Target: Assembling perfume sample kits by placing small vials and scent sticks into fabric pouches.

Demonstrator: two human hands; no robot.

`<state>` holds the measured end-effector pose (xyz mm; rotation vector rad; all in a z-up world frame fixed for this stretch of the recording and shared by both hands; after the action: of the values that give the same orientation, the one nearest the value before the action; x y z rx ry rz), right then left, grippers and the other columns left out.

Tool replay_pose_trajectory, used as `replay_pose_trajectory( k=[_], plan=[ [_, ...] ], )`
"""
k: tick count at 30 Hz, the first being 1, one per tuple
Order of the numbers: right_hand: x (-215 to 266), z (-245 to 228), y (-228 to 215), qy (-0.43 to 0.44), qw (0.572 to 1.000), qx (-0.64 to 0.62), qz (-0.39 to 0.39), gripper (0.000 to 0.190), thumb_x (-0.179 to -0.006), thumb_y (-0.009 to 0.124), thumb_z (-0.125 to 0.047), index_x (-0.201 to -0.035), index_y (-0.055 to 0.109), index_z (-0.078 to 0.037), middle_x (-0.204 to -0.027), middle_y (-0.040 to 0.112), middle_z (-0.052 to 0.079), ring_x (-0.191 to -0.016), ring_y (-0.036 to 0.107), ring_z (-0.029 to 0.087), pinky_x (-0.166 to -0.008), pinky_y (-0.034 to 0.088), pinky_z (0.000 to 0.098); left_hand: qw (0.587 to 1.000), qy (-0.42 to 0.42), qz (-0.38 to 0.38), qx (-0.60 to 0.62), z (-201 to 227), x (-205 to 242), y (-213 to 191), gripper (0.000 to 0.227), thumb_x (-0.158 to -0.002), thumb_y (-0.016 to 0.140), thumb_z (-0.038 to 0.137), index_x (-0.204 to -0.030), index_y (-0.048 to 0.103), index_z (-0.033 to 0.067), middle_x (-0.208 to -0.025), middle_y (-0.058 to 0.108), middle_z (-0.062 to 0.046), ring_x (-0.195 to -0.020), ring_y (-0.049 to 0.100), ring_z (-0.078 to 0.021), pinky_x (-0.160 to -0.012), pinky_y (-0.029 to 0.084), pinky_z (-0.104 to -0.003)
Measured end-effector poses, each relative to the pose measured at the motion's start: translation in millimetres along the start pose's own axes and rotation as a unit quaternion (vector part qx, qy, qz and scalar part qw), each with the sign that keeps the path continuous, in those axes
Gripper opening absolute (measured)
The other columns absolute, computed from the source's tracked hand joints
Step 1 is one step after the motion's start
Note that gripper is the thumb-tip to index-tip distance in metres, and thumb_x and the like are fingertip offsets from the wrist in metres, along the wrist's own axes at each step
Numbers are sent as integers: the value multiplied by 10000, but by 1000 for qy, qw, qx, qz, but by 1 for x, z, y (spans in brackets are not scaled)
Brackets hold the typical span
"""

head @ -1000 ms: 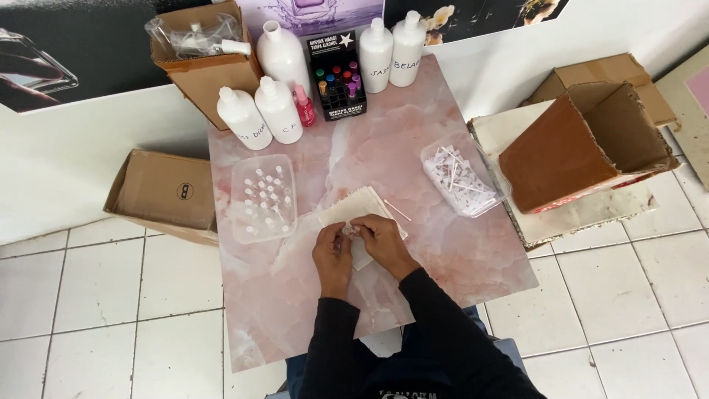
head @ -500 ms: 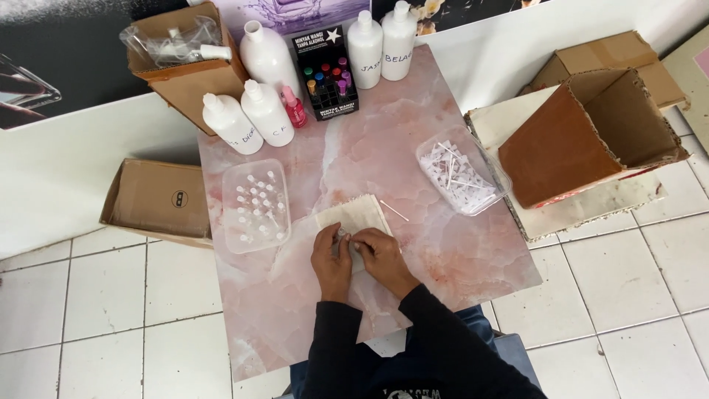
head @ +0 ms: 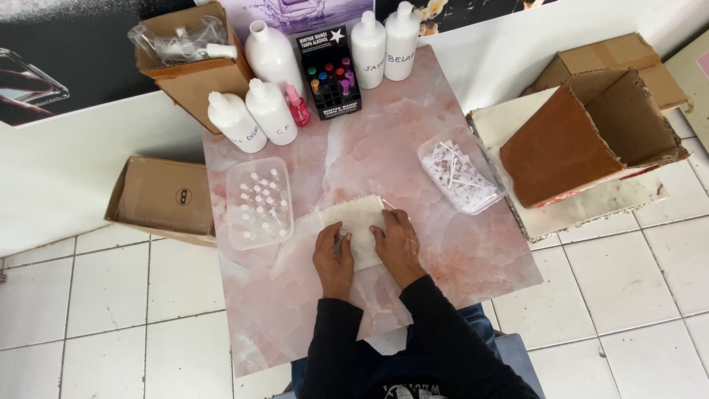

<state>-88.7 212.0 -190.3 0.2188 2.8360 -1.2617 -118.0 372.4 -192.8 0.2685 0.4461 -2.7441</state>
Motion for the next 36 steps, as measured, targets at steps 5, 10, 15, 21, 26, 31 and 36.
replay_pose_trajectory(
  k=[5,10,15,21,26,31,36],
  plan=[
    [1,3,-3,45,996,56,-60,394,-946,718,-225,-1262,652,1,-1067,642,174,-985,722,379,-831,593,474,1000,7,7,12,-3,1,0,265,-971,686,45,-1236,694,57,-1106,670,-94,-1029,643,-194,-930,544,-372],
    [-8,32,29,59,986,94,-125,225,-908,727,-283,-1074,751,-134,-934,678,92,-936,738,335,-799,581,453,1000,5,6,18,-4,2,-1,268,-974,678,34,-1242,686,40,-1119,661,-102,-1034,644,-197,-939,545,-372],
    [-1,-10,11,15,963,-256,-82,206,-923,734,-218,-1071,730,-74,-983,722,170,-967,716,313,-858,546,408,1000,19,10,5,-6,-1,-1,258,-965,695,43,-1223,709,54,-1105,659,-91,-1022,659,-215,-904,555,-355],
    [10,-57,-7,27,838,-524,-149,259,-1015,601,-256,-1014,740,-37,-1145,744,134,-1015,642,154,-882,496,283,998,50,2,-29,-36,1,4,281,-888,723,23,-1150,767,114,-1063,653,-93,-1010,656,-300,-875,555,-398],
    [-1,-18,41,54,870,-477,-109,257,-920,718,-75,-1174,711,-37,-957,688,94,-696,660,123,-546,559,220,996,78,13,-48,-37,0,5,172,-889,748,60,-1050,780,110,-1013,669,-97,-961,641,-307,-853,528,-384],
    [-9,-10,55,30,944,-324,-49,259,-818,879,-157,-1061,816,-92,-964,653,93,-684,639,142,-502,514,279,995,80,21,-64,-22,-3,-1,200,-881,714,1,-1040,782,103,-1001,701,-93,-936,647,-295,-835,523,-371],
    [-13,-18,37,40,937,-341,-61,126,-808,871,-175,-925,849,-133,-826,723,96,-731,607,140,-634,502,294,999,44,13,-29,-9,-1,-5,263,-840,731,-55,-1078,748,55,-994,715,-138,-949,681,-340,-836,573,-403]
  ],
)
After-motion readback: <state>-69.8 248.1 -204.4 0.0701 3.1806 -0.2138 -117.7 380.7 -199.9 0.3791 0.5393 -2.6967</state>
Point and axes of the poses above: each hand's wrist, its own x-axis away from the middle knuckle, its own y-axis out of the palm, z = x × y, the point moved 4 cm from there along -x, towards the middle knuckle
